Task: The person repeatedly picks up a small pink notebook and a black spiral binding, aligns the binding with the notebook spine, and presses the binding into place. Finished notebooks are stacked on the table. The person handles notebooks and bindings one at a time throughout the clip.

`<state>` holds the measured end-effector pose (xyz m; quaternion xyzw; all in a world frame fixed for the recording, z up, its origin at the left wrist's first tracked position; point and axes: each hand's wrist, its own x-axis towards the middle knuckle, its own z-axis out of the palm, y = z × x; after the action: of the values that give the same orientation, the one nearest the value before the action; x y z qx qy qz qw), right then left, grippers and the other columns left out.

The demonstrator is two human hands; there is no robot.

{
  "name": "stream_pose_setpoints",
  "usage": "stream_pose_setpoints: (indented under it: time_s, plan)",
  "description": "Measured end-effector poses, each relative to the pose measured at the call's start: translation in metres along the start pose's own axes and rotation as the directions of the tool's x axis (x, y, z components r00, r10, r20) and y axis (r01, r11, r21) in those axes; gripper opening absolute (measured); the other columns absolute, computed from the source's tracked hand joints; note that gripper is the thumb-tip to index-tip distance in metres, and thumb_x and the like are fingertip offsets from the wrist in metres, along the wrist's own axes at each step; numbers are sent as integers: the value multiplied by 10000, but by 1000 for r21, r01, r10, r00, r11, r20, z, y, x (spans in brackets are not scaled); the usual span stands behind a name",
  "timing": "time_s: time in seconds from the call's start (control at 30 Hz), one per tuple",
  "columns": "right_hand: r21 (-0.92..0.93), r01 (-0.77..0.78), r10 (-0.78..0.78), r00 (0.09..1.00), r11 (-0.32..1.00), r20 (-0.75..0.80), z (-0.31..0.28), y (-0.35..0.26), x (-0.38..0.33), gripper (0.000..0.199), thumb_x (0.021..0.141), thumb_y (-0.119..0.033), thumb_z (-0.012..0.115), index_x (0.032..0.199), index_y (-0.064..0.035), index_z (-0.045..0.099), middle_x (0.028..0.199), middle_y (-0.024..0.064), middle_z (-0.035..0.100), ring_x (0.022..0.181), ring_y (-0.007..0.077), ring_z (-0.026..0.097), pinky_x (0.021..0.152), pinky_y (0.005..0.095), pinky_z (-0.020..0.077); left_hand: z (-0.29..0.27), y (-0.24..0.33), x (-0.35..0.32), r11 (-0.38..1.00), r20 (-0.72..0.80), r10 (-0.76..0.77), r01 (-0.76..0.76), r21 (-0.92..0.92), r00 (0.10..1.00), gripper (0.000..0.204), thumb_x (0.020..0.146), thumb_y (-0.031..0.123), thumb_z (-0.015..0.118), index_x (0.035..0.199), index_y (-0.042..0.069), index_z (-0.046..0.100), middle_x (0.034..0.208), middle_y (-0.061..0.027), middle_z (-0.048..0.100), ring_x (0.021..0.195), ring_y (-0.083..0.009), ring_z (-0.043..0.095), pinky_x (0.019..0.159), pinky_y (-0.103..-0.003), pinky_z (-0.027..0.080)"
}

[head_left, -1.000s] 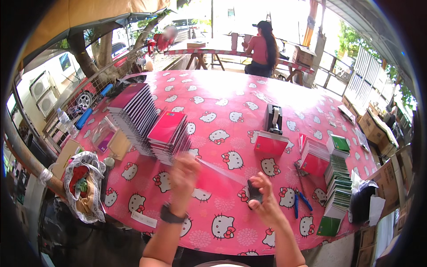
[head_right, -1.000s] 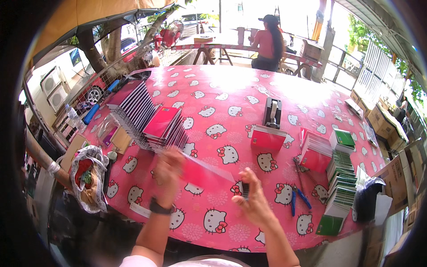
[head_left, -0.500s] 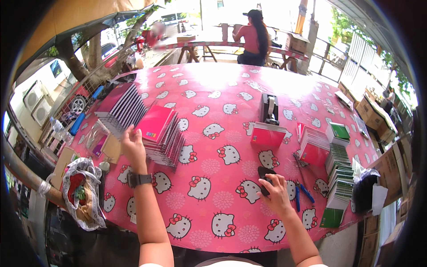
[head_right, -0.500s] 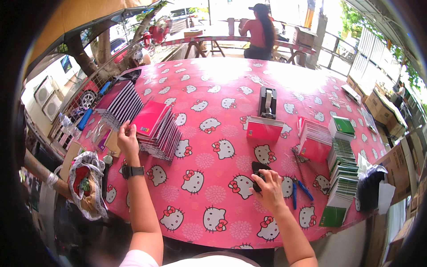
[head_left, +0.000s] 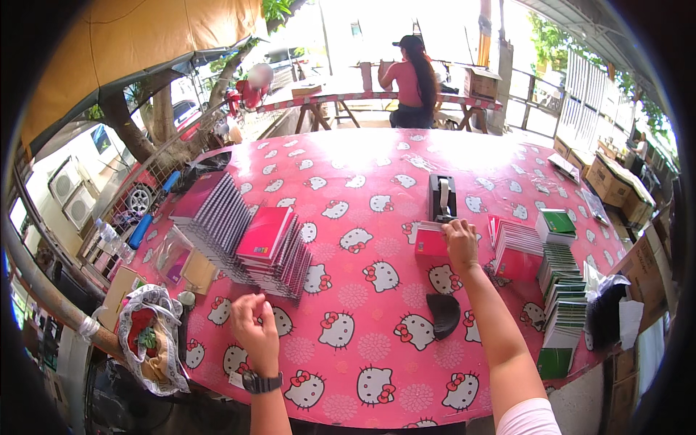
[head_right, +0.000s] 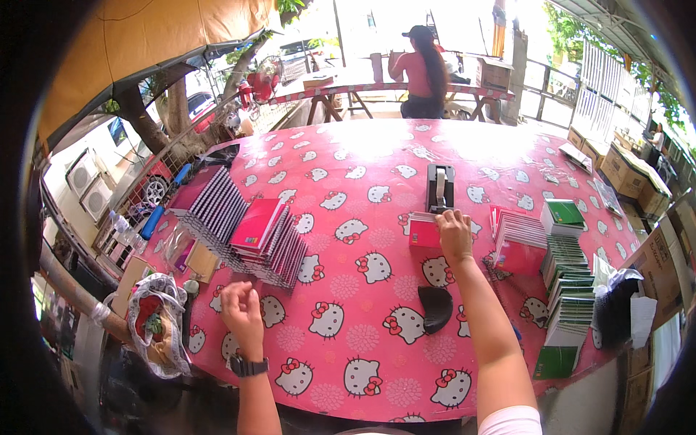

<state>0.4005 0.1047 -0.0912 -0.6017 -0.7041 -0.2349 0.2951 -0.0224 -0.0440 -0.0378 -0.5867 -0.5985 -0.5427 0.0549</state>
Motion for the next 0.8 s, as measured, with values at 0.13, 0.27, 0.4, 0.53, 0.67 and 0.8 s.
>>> stream_pose_setpoints:
  time_s: [0.13, 0.27, 0.4, 0.53, 0.67, 0.8]
  plan:
    - [138, -107, 114, 993, 985, -42, -6, 13, 0, 77, 767, -37, 587, 817, -90, 611, 865, 64, 619, 895, 262, 570, 815, 393, 438, 5, 25, -27, 996, 92, -51, 57, -68, 995, 127, 795, 55, 634, 923, 50, 630, 1004, -94, 593, 961, -260, 560, 798, -376, 456]
    - [365, -64, 70, 998, 929, -2, -55, -25, 9, 93, 720, 1, 564, 750, -82, 596, 746, 83, 614, 784, 283, 596, 720, 393, 484, 21, 60, -46, 963, 146, 107, -66, -259, 983, 309, 773, 85, 688, 1063, 56, 584, 1059, -104, 596, 1031, -285, 545, 897, -397, 436]
    - [594, 82, -239, 952, 800, 190, -120, -117, -36, 107, 686, 13, 573, 740, -80, 576, 733, 85, 599, 764, 274, 605, 660, 374, 505, 55, 90, -67, 845, 284, 15, 140, -517, 959, 334, 783, 28, 685, 1089, 45, 551, 1056, -116, 598, 1003, -261, 566, 873, -375, 454]
    - [769, -153, -154, 938, 620, 311, -154, -146, -89, 114, 785, -63, 689, 849, -41, 596, 764, 61, 613, 743, 176, 609, 659, 311, 492, 55, 76, -96, 678, 663, -4, 489, -548, 749, 249, 826, -69, 615, 1029, 54, 540, 983, -74, 590, 832, -141, 574, 705, -257, 469]
    - [768, -639, 210, 746, -44, 632, -143, -151, -151, 157, 902, -160, 634, 970, -23, 598, 784, -5, 577, 711, 44, 502, 620, 209, 417, 54, 56, -130, 493, 712, -76, 647, -582, 698, 211, 865, -60, 576, 1018, 72, 516, 934, -18, 545, 793, -63, 505, 673, -211, 432]
    - [807, -585, 411, 718, -79, 561, -119, -182, -171, 139, 930, -151, 570, 970, -19, 590, 770, -20, 541, 679, 45, 463, 585, 200, 385, 46, 68, -139, 753, 605, -113, 465, -465, 788, 384, 842, -28, 594, 1191, 76, 472, 1051, -67, 558, 901, -149, 555, 843, -301, 421]
